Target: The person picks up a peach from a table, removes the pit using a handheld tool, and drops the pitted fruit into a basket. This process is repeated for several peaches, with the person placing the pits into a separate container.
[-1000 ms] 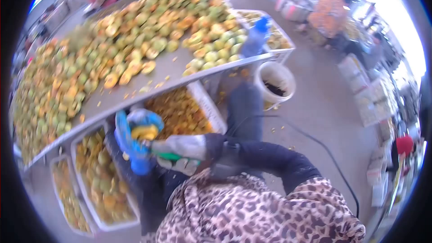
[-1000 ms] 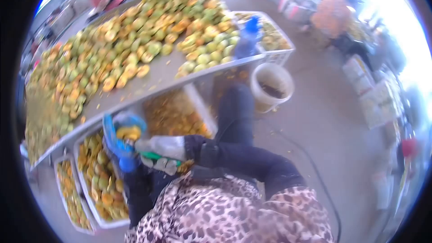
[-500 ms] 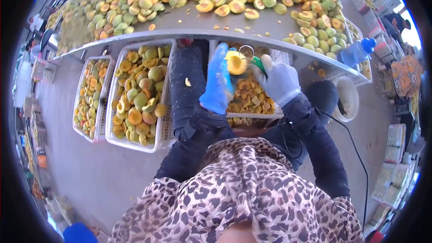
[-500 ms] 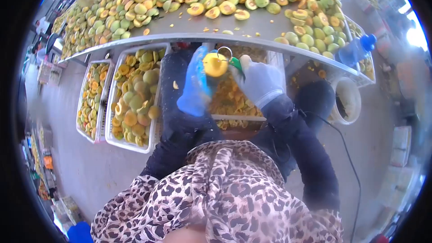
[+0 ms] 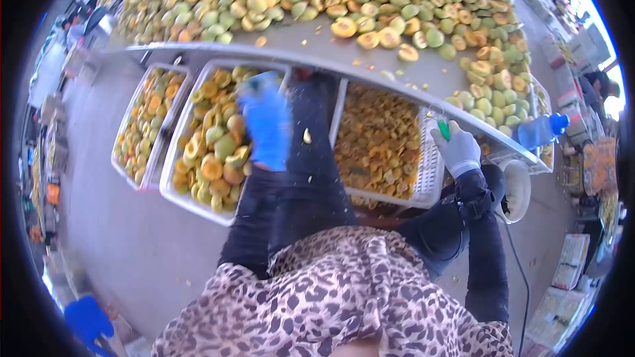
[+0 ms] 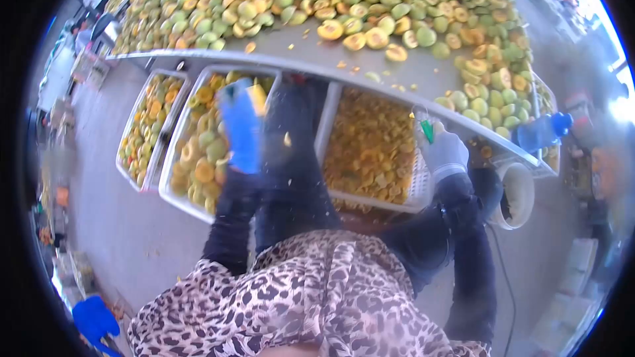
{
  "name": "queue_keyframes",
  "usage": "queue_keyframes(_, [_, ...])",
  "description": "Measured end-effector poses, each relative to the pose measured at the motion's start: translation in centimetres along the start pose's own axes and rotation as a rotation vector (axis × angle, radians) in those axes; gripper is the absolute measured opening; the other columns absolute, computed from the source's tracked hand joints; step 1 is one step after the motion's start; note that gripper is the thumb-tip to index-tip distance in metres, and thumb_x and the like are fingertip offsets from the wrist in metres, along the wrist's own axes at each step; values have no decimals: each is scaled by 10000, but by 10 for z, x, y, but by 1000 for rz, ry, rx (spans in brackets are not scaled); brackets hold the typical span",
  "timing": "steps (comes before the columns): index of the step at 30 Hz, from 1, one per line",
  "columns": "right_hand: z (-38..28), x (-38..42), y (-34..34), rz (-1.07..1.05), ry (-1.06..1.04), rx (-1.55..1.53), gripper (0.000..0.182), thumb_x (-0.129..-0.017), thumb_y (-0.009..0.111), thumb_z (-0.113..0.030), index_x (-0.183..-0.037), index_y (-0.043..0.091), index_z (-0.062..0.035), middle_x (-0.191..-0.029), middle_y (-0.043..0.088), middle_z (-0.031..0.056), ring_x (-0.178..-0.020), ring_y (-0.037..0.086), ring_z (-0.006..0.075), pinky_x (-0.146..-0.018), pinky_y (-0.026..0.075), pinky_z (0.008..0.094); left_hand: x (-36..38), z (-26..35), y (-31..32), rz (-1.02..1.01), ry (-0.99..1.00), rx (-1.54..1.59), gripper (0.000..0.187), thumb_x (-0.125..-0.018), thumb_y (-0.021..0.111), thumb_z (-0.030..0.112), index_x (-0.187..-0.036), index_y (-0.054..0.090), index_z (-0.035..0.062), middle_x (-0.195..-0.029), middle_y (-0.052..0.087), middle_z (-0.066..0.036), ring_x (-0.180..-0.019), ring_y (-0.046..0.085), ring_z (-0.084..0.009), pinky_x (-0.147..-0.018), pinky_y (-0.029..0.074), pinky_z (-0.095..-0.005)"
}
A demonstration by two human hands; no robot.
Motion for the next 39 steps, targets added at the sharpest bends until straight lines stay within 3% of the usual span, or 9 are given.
queue_keyframes(1, [5,-4,-7,30,6,-87,391,-889,508,-445,-1031,609,-95,-813,659,209,-788,650,374,-706,498,488,-2,-89,22,92,-533,652,288,-873,566,240,-996,560,-20,-964,555,-219,-952,530,-345,-821,434,-449])
queue_keyframes(5, [-13,-64,-40,159,-87,-166,387,-827,601,-375,-1087,575,-90,-859,653,211,-831,630,386,-722,487,483,30,-261,126,-444,-352,-169,691,-856,523,513,-1278,500,-34,-1343,397,-340,-1295,343,-447,-1071,292,-471])
queue_keyframes(11, [-69,-195,21,-52,-107,11,444,-772,650,-382,-1100,544,-102,-931,661,187,-878,632,378,-749,486,474,14,-151,74,-212,-227,-26,479,-912,533,323,-1247,533,-19,-1287,489,-280,-1235,429,-405,-1049,323,-477])
queue_keyframes(13, [-81,-214,42,-119,-148,66,438,-768,656,-386,-1073,537,-95,-953,659,174,-896,636,362,-758,492,453,3,-110,58,-107,-445,782,378,-936,515,236,-1228,552,-1,-1198,568,-208,-1116,543,-309,-955,435,-419])
queue_keyframes(21, [-174,-78,-59,121,-693,-386,381,-823,654,-332,-1082,548,-73,-923,651,166,-850,645,335,-719,514,413,29,115,99,-928,-1139,2054,283,-961,476,352,-1029,551,88,-913,587,-77,-799,576,-173,-641,496,-294])
queue_keyframes(23, [-173,-29,-69,227,-642,-407,342,-845,640,-313,-1065,548,-68,-900,651,165,-824,648,326,-692,513,408,35,125,123,-735,-1120,2275,272,-965,470,337,-1034,564,90,-897,589,-54,-784,575,-161,-627,483,-283])
queue_keyframes(27, [-137,28,-87,397,-489,-541,237,-885,611,-256,-1010,558,-62,-788,641,173,-713,643,339,-598,495,426,40,122,94,-474,-924,2109,342,-955,435,316,-1054,593,28,-1017,636,-91,-872,620,-208,-808,508,-340])
queue_keyframes(36, [-129,70,-49,106,-393,-799,284,-932,532,-307,-814,515,-50,-611,585,205,-585,597,397,-514,452,476,63,142,56,-469,-857,2141,476,-985,335,408,-1037,578,1,-943,647,-143,-822,626,-240,-752,526,-336])
queue_keyframes(39, [-128,76,-49,108,-355,-701,295,-939,520,-305,-804,523,-42,-621,590,209,-592,598,402,-525,455,484,61,131,62,-455,-649,1977,454,-968,447,343,-1285,452,18,-1121,563,-143,-1010,587,-259,-875,501,-375])
Point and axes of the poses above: each hand's wrist, its own x-axis away from the middle knuckle, its own y-axis out of the palm, z = x × y, the point moved 10 cm from there along -x, towards the middle knuckle
